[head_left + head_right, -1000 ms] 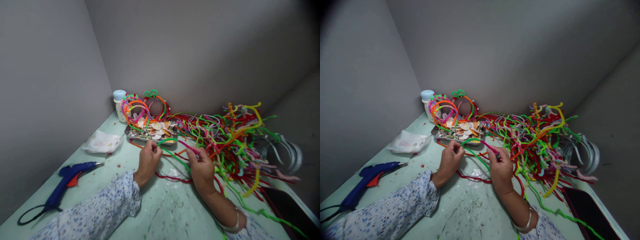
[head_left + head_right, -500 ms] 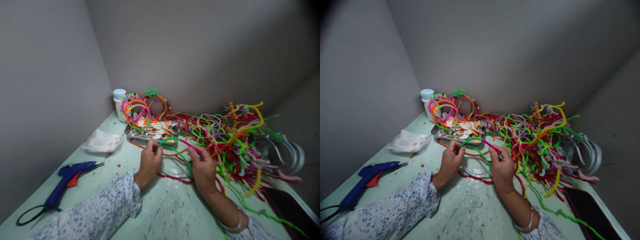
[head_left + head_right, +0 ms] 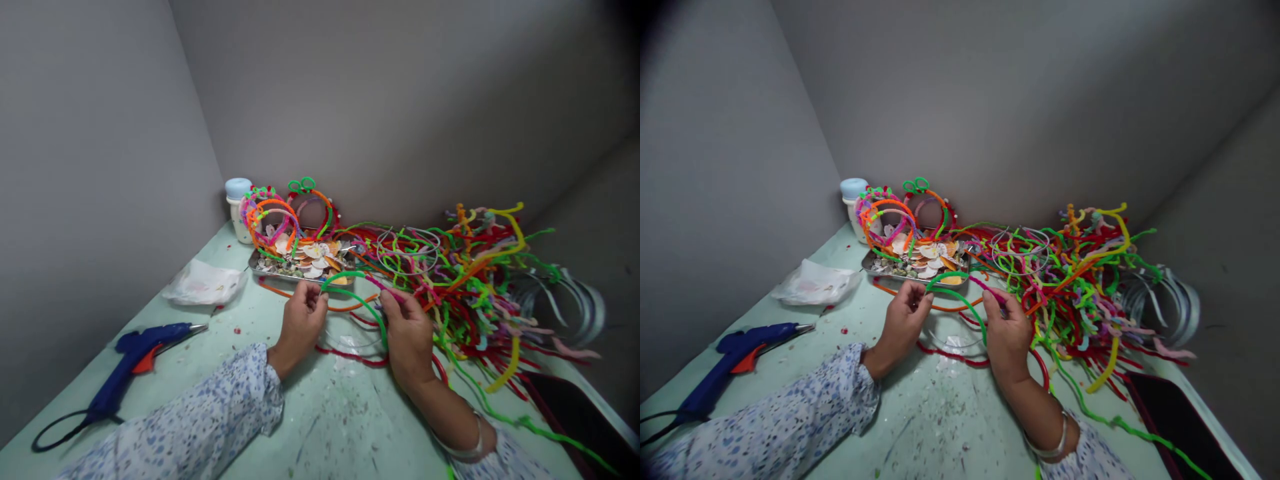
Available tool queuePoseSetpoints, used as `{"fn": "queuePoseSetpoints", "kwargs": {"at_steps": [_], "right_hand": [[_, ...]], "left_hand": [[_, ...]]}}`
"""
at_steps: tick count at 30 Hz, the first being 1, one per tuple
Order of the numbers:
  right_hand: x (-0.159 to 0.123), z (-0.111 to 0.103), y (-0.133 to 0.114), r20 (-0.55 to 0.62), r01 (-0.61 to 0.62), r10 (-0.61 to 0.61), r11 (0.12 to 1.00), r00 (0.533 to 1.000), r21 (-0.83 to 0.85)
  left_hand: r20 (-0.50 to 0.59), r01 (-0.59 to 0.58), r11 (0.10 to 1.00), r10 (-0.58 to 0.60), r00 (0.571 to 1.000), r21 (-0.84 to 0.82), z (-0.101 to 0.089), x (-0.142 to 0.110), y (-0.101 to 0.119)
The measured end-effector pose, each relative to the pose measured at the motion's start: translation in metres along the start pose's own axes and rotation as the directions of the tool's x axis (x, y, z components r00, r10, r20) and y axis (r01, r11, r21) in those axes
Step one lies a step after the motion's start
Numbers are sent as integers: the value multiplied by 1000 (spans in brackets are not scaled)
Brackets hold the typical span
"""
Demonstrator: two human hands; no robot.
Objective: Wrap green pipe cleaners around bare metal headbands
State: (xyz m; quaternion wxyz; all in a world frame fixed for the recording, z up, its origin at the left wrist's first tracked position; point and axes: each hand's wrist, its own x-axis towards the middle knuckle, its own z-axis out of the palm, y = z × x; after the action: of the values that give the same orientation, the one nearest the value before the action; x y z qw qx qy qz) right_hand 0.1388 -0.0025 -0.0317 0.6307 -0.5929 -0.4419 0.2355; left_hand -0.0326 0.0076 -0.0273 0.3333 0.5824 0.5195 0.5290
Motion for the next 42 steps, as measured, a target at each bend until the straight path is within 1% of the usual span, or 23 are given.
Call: {"fn": "queuePoseSetpoints", "kwargs": {"at_steps": [2,4,6,8,9,11,13,15,16,17,18,19,21,24,26,28,31,36,42], "right_hand": [[2,0,1,-24,-60,61,998,998,24],[4,0,1,-42,-100,101,994,994,38],[7,0,3,-56,-112,114,993,992,38],[11,-1,5,-63,-89,90,996,994,16],[13,-2,6,-70,-51,51,999,996,-5],[18,-5,6,-100,81,-87,995,991,-57],[21,-8,2,-150,247,-266,960,952,-131],[19,-11,-6,-180,380,-419,899,890,-217],[16,-12,-11,-142,437,-477,866,867,-244],[12,-12,-16,-73,479,-506,846,859,-233],[7,-11,-21,1,490,-500,849,866,-200],[2,-10,-26,77,479,-473,863,878,-164],[-8,-7,-34,174,404,-383,909,907,-104],[-17,-5,-47,236,239,-219,970,947,-56],[-19,-6,-54,273,110,-93,993,958,-49],[-19,-7,-61,318,-8,16,1000,948,-28],[-18,-9,-66,355,-121,111,993,928,6],[-18,-9,-61,407,-207,175,978,896,37],[-17,-9,-57,441,-257,212,965,872,44]], "left_hand": [[43,22,995,-18,999,-99,0,-1,0],[102,68,984,-51,993,-166,0,-1,-2],[171,119,972,-85,982,-205,0,1,-4],[217,151,960,-100,971,-236,0,3,-5],[220,154,956,-99,970,-251,1,4,-5],[219,150,947,-89,972,-284,1,4,-4],[218,141,941,-75,973,-308,1,3,-2],[219,131,939,-62,974,-318,1,0,0],[223,125,940,-53,973,-319,1,-2,2],[225,118,940,-46,973,-319,2,-5,3],[239,109,942,-32,971,-317,2,-8,5],[249,99,944,-18,968,-316,3,-11,7],[266,71,950,14,964,-304,3,-17,12],[292,-6,960,91,952,-278,3,-25,19],[300,-68,968,141,943,-241,2,-29,23],[301,-128,974,181,936,-187,2,-31,25],[294,-191,975,217,931,-116,1,-32,26],[289,-264,962,272,918,-66,0,-32,27],[304,-325,945,322,897,-43,0,-33,27]]}}
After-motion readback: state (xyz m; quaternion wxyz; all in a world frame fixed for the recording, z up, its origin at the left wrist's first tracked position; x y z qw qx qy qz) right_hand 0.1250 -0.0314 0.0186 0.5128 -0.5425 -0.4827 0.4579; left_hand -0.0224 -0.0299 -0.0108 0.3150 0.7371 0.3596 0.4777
